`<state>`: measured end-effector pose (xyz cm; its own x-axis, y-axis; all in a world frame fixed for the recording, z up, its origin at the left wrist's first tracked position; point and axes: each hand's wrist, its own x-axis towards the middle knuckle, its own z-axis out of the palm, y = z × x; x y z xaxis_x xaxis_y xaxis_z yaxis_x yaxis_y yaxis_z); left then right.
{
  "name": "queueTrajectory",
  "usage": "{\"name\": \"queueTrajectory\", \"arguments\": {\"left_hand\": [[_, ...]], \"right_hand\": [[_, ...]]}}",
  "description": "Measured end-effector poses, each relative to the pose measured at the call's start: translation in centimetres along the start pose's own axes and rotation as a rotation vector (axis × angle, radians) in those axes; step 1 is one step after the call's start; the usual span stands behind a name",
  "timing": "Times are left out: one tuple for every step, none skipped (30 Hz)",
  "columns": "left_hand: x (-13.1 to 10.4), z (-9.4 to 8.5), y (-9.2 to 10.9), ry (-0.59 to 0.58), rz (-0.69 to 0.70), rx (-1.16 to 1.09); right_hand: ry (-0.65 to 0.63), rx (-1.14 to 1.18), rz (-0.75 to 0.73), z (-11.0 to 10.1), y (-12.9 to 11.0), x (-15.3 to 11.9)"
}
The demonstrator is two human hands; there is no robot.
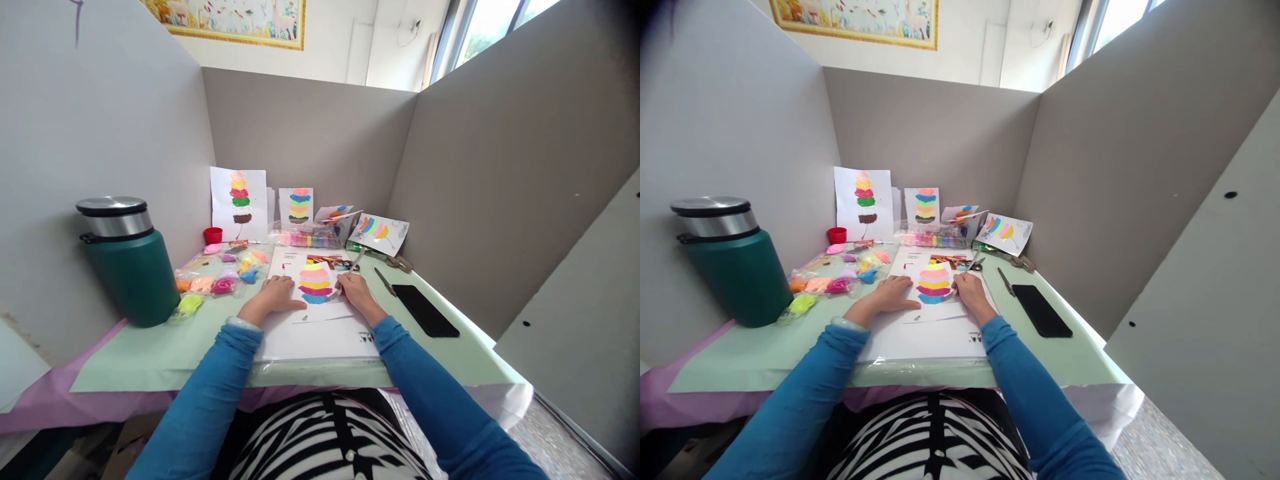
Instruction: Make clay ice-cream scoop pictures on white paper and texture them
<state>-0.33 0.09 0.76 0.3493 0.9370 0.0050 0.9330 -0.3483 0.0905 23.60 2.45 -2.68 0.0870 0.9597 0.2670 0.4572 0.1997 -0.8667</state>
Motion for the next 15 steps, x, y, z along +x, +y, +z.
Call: {"name": "queueTrajectory", "arguments": {"left_hand": [[-0.01, 0.0, -0.01, 0.0, 0.0, -0.003], [-0.02, 0.0, -0.02, -0.001, 0.001, -0.006], [-0.02, 0.0, -0.04, -0.004, 0.001, -0.009], [-0.01, 0.01, -0.06, -0.007, 0.002, -0.01], [0.01, 0.03, -0.08, -0.008, 0.004, -0.011], [0.05, 0.06, -0.1, -0.007, 0.005, -0.011], [0.09, 0.09, -0.12, -0.005, 0.005, -0.01], [0.13, 0.11, -0.14, -0.003, 0.006, -0.008], [0.15, 0.13, -0.14, 0.0, 0.006, -0.005], [0.16, 0.12, -0.13, 0.001, 0.007, -0.004], [0.15, 0.1, -0.12, -0.002, 0.005, -0.003], [0.13, 0.07, -0.1, -0.005, 0.005, -0.004], [0.1, 0.03, -0.08, -0.008, 0.005, -0.006], [0.07, 0.0, -0.06, -0.01, 0.005, -0.007], [0.05, -0.02, -0.06, -0.01, 0.006, -0.006]], "right_hand": [[-0.003, -0.029, 0.001, -0.04, 0.03, 0.03], [0.0, -0.059, 0.002, -0.11, 0.07, 0.07], [0.006, -0.081, 0.005, -0.19, 0.11, 0.1], [0.014, -0.088, 0.006, -0.28, 0.15, 0.12], [0.021, -0.081, 0.007, -0.34, 0.17, 0.11], [0.026, -0.059, 0.006, -0.35, 0.16, 0.08], [0.026, -0.028, 0.004, -0.31, 0.13, 0.03], [0.019, 0.001, 0.0, -0.23, 0.08, -0.03], [0.009, 0.019, -0.006, -0.14, 0.01, -0.09], [-0.004, 0.018, -0.015, -0.04, -0.06, -0.15], [-0.012, 0.0, -0.023, 0.02, -0.12, -0.19], [-0.014, -0.028, -0.028, 0.03, -0.18, -0.21], [-0.008, -0.057, -0.029, 0.0, -0.21, -0.22], [0.005, -0.075, -0.027, -0.07, -0.23, -0.22], [0.02, -0.077, -0.024, -0.14, -0.23, -0.22]]}}
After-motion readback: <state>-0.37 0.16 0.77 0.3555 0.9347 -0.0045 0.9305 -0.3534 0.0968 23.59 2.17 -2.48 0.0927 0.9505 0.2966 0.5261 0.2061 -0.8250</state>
